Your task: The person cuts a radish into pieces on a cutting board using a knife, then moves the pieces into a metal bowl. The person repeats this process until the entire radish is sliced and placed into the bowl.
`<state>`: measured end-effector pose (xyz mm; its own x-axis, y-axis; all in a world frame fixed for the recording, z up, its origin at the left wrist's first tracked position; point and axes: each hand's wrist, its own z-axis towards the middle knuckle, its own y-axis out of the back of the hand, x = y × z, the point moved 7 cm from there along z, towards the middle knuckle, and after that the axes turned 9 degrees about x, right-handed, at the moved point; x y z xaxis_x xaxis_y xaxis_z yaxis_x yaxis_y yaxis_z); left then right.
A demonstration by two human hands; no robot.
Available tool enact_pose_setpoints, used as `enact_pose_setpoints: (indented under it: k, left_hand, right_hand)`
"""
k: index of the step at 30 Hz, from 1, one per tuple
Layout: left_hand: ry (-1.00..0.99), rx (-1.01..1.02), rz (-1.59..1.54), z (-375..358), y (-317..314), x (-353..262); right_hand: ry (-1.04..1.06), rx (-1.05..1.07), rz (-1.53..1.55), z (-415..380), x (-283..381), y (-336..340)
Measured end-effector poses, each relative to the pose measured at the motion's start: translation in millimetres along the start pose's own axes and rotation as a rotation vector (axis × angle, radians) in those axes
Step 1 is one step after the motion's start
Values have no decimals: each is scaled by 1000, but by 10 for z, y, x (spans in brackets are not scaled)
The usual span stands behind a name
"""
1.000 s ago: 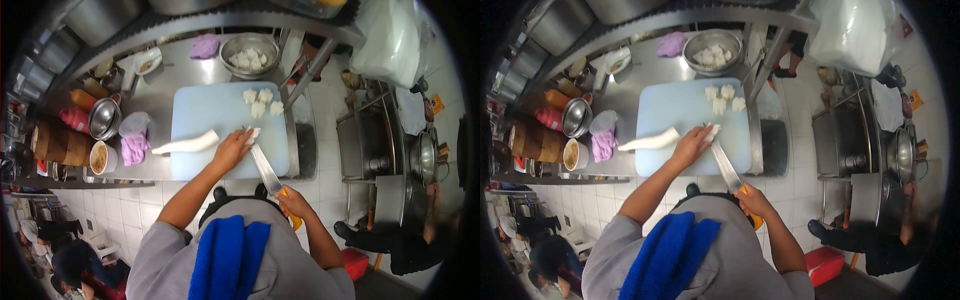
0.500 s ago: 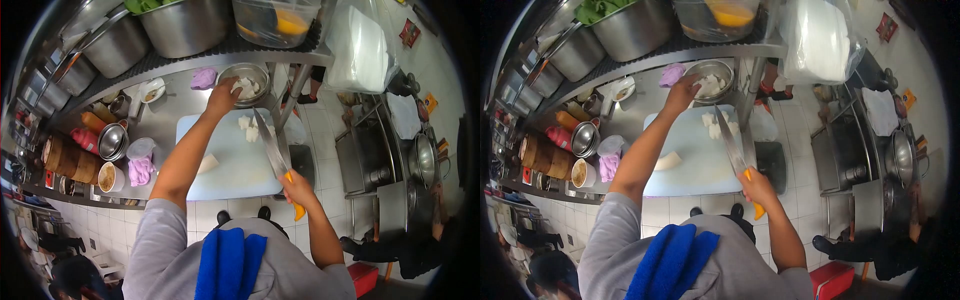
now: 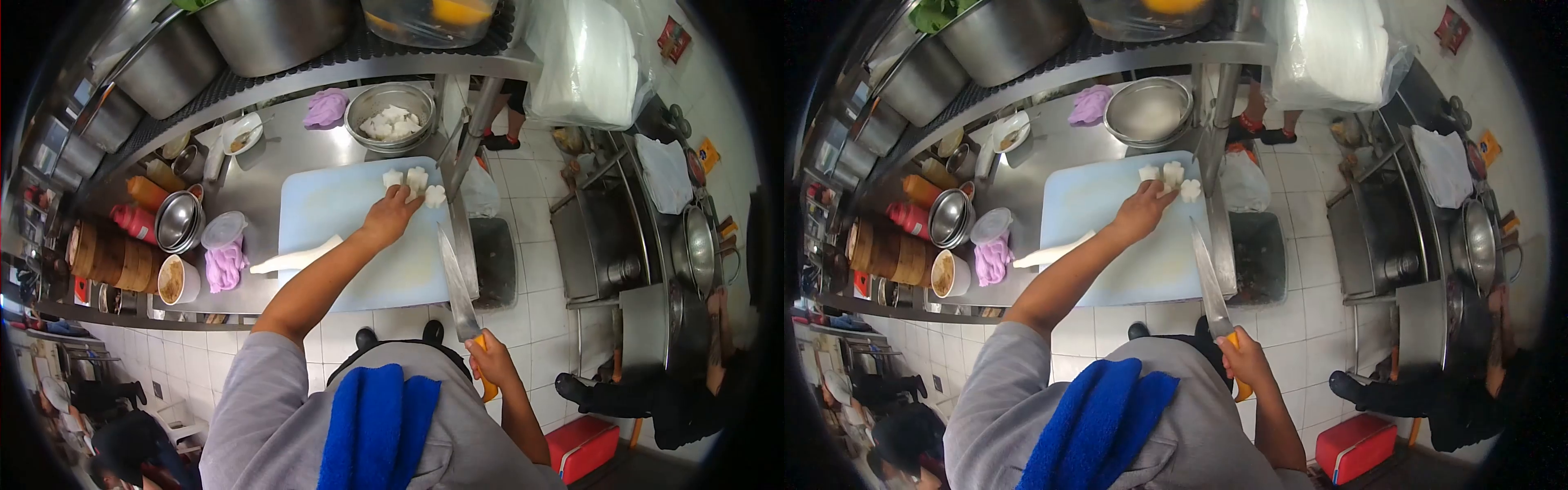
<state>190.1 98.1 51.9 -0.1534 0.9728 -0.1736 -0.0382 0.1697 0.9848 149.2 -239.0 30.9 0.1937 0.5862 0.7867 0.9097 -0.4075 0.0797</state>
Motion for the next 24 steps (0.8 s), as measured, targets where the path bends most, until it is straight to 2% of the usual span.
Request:
enact_pose_setpoints:
  k: [1,7,10,13,16,19,22,24]
  left_hand:
    - [50,38,-43,-39,-24,11]
    - [83,-46,-36,-218,-129,41]
    - [234,-140,-158,-367,-46,128]
    - [427,-294,-712,-734,-78,260]
    - [503,-165,-742,-1109,-128,150]
    - [516,-200,-679,-1333,-108,59]
    - [305,-452,-545,-1332,23,-16]
    - [247,-450,-622,-1273,20,-21]
  right_hand:
    - [-4,1,-13,4,22,-13]
    - [3,43,-92,87,-22,-61]
    - [-16,46,-161,84,33,-59]
    - [-37,46,-221,86,146,-48]
    - [-66,56,-301,115,180,-56]
    - [-83,67,-410,135,279,-121]
    - [12,10,-660,208,330,-140]
    - [117,-44,-752,200,453,-129]
